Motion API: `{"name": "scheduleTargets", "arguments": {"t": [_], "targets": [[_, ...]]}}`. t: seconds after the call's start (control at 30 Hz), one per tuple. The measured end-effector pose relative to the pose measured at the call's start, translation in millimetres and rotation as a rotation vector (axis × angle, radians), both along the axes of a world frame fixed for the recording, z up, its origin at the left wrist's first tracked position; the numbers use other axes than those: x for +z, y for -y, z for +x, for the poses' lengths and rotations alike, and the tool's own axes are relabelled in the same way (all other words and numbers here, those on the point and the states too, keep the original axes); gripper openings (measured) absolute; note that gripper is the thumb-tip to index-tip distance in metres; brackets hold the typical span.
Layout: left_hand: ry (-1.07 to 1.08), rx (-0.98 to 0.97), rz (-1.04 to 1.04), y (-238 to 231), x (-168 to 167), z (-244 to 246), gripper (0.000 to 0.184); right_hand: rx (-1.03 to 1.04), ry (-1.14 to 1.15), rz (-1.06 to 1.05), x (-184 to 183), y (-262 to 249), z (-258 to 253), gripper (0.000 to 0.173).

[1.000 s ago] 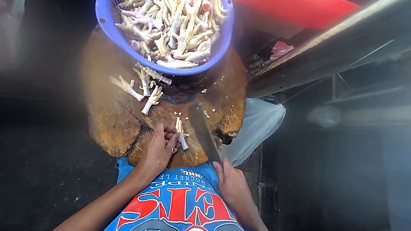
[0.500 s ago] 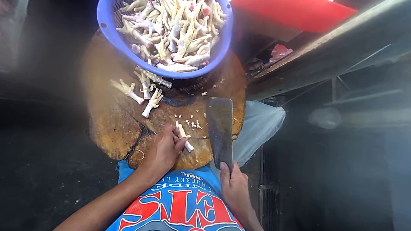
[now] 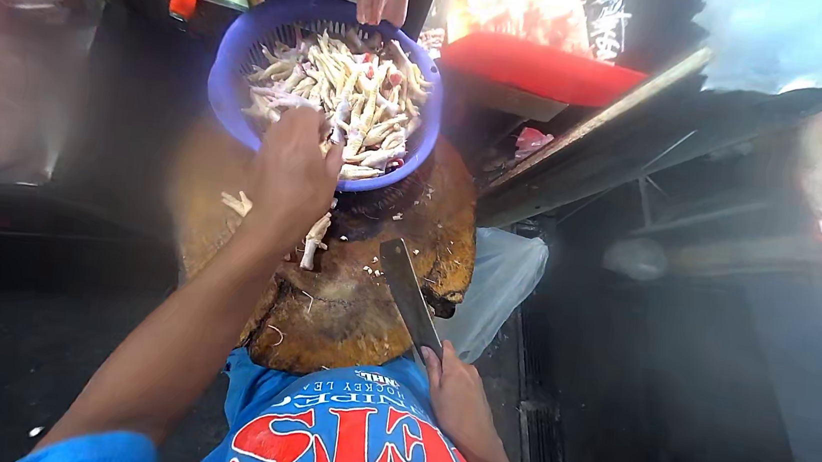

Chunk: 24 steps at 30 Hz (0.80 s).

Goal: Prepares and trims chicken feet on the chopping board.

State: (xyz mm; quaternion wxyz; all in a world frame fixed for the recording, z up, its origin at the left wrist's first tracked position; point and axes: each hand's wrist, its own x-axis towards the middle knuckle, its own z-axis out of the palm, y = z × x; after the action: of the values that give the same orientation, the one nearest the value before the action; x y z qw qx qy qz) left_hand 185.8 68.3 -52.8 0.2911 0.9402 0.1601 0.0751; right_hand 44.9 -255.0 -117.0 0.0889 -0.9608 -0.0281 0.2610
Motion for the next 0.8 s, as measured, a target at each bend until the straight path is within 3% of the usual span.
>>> {"name": "scheduleTargets", "arguments": {"t": [0.07, 0.13, 0.27, 0.4, 0.47, 0.53, 0.6, 0.63, 0.73, 0.8], "targets": [[-0.143, 0.044, -0.064, -6.3, -1.3, 48.7, 0.047, 0.009, 0.01, -0.006, -0.6, 0.4, -1.1, 0.05], [-0.151, 0.087, -0.104, -6.4, -11.9, 79.0, 0.044, 0.011, 0.01, -0.003, -0.8, 1.7, 0.8, 0.05], [0.037, 0.077, -0.196, 4.8, -9.7, 77.9, 0.035, -0.051, 0.036, 0.069, -9.1, 5.6, -3.9, 0.05], [0.306, -0.15, -0.13, 17.1, 8.6, 11.9, 0.036, -0.082, 0.039, 0.161, -13.9, 11.3, -1.6, 0.051], [0.168, -0.29, -0.138, 35.7, -4.4, -43.4, 0.033, -0.103, -0.029, 0.173, -10.1, 12.4, 4.1, 0.052], [-0.114, -0.4, -0.155, 55.3, -48.9, -94.9, 0.026, -0.102, -0.075, 0.19, -4.7, 12.2, 8.6, 0.051], [-0.268, -0.429, -0.134, 69.0, -88.9, -128.9, 0.023, -0.05, 0.028, 0.216, 0.7, 10.8, 8.6, 0.046], [-0.245, -0.414, -0.114, 73.6, -99.2, -139.5, 0.02, -0.015, 0.145, 0.249, 0.7, 10.1, 6.0, 0.044], [-0.193, -0.335, -0.1, 77.9, -100.8, -153.6, 0.02, 0.034, 0.415, 0.386, -1.1, 1.9, -6.4, 0.04], [-0.242, -0.312, -0.095, 74.8, -94.2, -150.4, 0.032, 0.053, 0.412, 0.372, -2.3, -4.2, -7.9, 0.04]]}}
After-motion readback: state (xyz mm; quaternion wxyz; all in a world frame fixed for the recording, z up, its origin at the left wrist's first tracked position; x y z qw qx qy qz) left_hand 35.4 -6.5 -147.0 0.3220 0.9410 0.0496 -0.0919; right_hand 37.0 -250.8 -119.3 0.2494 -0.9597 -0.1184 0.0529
